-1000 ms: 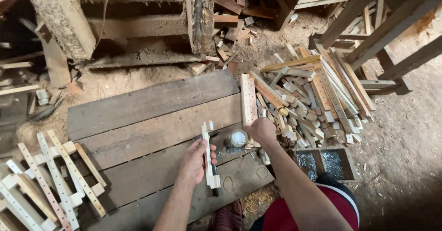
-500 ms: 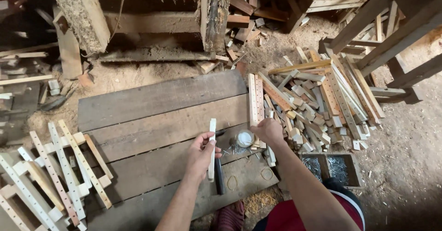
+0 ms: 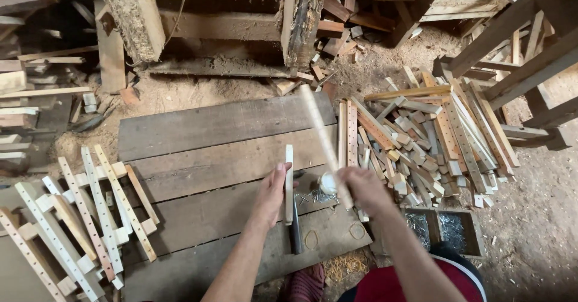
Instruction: Assembling small wooden frames by applying glue and hammering nails into wooden slats
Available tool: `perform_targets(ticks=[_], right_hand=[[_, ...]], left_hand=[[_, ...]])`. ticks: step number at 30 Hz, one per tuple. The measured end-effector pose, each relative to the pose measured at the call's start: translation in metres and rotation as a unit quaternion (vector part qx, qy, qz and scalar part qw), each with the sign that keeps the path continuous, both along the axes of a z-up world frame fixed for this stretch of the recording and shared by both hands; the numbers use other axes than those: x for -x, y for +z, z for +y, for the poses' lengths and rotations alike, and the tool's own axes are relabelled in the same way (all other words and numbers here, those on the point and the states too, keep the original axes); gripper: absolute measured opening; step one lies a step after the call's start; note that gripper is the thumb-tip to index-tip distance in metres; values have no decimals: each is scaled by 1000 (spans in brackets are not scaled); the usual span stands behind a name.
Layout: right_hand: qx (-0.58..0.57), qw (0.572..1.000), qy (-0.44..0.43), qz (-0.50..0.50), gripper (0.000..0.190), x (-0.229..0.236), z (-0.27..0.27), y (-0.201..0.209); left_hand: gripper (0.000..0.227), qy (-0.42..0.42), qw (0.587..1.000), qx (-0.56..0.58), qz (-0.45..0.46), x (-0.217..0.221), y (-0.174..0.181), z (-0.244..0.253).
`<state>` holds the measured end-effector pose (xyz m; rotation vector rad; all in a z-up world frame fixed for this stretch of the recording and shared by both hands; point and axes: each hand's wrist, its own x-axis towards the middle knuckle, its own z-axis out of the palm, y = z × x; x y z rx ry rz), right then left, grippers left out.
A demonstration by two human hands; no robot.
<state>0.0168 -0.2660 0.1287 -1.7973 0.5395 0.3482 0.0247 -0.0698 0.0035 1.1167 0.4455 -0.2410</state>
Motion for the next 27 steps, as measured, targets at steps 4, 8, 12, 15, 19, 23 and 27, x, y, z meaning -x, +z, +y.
perform_targets(ticks=[4, 8, 12, 15, 19, 23, 27], right_hand=[[-134, 990, 22, 30, 27, 11, 29, -81], [-96, 990, 104, 1, 25, 6, 47, -85], [-79, 990, 116, 14, 27, -6, 42, -114], [-167, 976, 123, 62, 35, -2, 57, -89], [-163, 978, 126, 33, 33, -6, 49, -129], [-95, 984, 151, -14, 27, -5, 48, -128], [21, 981, 176, -75, 17, -12, 30, -110]], left_hand=[[70, 7, 999, -8, 36, -4, 5, 0], [27, 46, 996, 73, -21, -9, -36, 11], [19, 45, 995, 83, -19, -13, -79, 13], [18, 42, 987, 155, -14, -6, -47, 8], [15, 21, 992, 121, -26, 5, -15, 7], [18, 29, 995, 90, -23, 0, -46, -1], [23, 40, 996, -84, -17, 3, -2, 16]])
